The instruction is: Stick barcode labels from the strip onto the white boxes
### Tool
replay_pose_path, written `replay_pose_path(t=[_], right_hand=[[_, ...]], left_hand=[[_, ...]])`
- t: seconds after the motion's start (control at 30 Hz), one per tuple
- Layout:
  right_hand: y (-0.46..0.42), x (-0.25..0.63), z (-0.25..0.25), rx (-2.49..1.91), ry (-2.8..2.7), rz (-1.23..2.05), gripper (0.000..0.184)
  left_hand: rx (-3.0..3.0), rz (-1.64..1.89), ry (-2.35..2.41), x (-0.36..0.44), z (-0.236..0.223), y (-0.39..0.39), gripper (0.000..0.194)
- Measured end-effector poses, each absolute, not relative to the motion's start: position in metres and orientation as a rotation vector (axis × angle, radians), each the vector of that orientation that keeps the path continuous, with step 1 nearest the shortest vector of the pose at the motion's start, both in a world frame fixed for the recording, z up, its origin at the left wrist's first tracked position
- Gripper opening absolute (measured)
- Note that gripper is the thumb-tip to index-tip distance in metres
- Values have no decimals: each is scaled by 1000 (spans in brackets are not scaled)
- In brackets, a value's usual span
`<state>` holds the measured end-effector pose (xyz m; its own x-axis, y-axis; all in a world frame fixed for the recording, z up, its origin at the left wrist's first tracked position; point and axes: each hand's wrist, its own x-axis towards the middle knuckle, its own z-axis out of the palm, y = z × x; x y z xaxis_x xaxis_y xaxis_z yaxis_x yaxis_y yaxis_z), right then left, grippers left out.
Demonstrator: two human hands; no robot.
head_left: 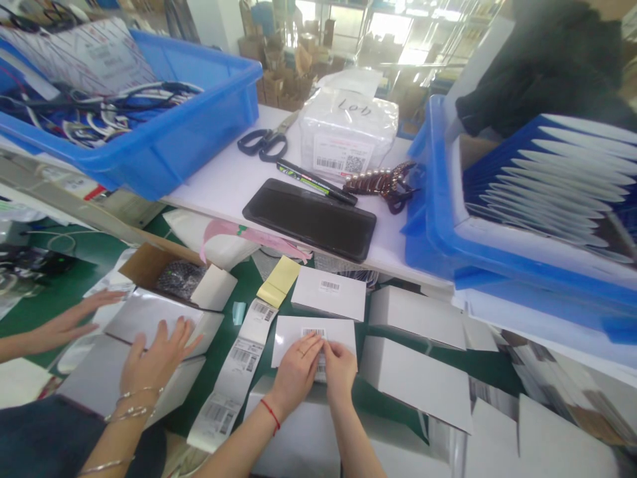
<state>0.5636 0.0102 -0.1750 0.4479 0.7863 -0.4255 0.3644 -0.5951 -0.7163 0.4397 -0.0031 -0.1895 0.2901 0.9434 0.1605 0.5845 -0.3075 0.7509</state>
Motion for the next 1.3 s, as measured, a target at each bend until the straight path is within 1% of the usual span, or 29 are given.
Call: replay_pose_path(t=[0.27,0.37,0.5,0.63,0.73,0.8,0.87,0.93,1.03,1.13,1.23,1.3], right_hand=[[11,564,-174,-2176,-994,1047,34],[11,566,-176,-2144,-975,1084,37],[8,570,-180,-2052,-907,1207,40],[-9,576,-183,-1900,-824,1418,43],[-32,582,-180,-1834,-774,1548,43],[-52,587,-175,-1811,-753,1593,43],[-72,590,-169,-1778,-734,1614,43],[-92,589,-161,-1725,-714,1640,43],[-115,583,-144,-1598,-642,1740,47],[-132,574,-122,-1491,-561,1792,53],[-147,567,-104,-1480,-505,1782,44],[-158,565,-101,-1514,-469,1771,42]], left_hand=[[2053,741,1271,452,-196,3,46],[2074,694,1312,446,-197,2,48],[2084,659,1484,419,-199,-6,49],[2038,658,1505,401,-197,-8,53],[1749,751,1485,401,-188,-4,45],[1463,832,1493,404,-180,-6,38],[1266,869,1528,406,-168,-17,35],[1137,844,1513,409,-153,-35,36],[779,758,1310,411,-125,-71,31],[529,716,1183,413,-100,-105,33],[485,689,1194,414,-88,-134,39],[458,686,1230,413,-89,-151,40]])
